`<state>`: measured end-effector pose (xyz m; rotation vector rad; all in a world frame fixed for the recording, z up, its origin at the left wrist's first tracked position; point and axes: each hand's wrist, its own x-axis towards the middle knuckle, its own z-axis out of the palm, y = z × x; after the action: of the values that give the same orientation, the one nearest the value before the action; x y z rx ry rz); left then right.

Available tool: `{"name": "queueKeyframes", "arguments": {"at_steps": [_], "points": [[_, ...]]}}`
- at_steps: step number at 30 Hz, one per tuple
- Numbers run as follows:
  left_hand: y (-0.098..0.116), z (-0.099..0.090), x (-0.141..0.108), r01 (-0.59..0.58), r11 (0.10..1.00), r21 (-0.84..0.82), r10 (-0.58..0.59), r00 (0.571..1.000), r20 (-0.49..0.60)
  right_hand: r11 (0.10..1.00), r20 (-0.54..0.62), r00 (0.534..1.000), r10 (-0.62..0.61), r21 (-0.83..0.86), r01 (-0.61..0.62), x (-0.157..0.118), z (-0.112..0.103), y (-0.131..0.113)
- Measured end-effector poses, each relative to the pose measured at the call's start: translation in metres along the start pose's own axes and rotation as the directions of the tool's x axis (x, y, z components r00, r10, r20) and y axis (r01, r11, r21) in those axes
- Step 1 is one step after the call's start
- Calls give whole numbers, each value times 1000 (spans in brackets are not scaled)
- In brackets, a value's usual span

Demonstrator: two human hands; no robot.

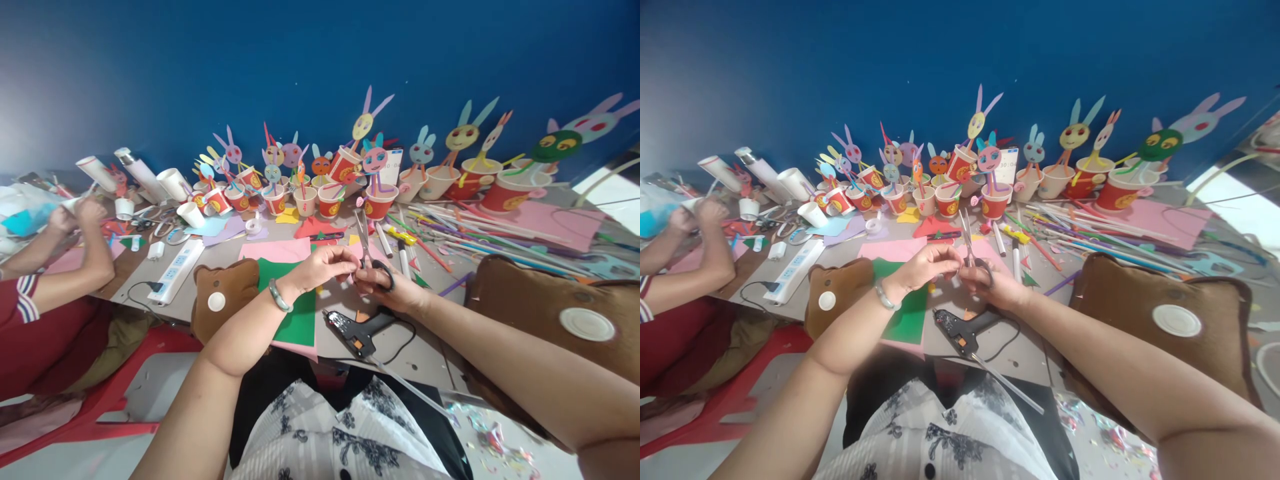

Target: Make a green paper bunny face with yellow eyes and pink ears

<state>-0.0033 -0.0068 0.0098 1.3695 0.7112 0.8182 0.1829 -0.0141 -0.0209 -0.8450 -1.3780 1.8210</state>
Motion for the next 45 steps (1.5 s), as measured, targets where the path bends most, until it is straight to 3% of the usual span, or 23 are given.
{"name": "queueKeyframes", "arguments": {"at_steps": [7, 13, 32, 45], "points": [[-1, 2, 2, 135, 984, 113, -109, 971, -212, 992, -227, 971, -80, -115, 55, 7, -6, 8], [-7, 3, 4, 122, 987, 103, -96, 970, -223, 983, -157, 979, -128, -152, 104, 7, -11, 16], [-6, 5, 3, 110, 992, 64, -91, 964, -249, 974, -178, 976, -127, -208, 89, 5, -11, 14], [-10, -5, 7, -28, 1000, 13, 31, 948, -317, 957, -117, 990, -76, -287, 39, 2, -4, 8]]}}
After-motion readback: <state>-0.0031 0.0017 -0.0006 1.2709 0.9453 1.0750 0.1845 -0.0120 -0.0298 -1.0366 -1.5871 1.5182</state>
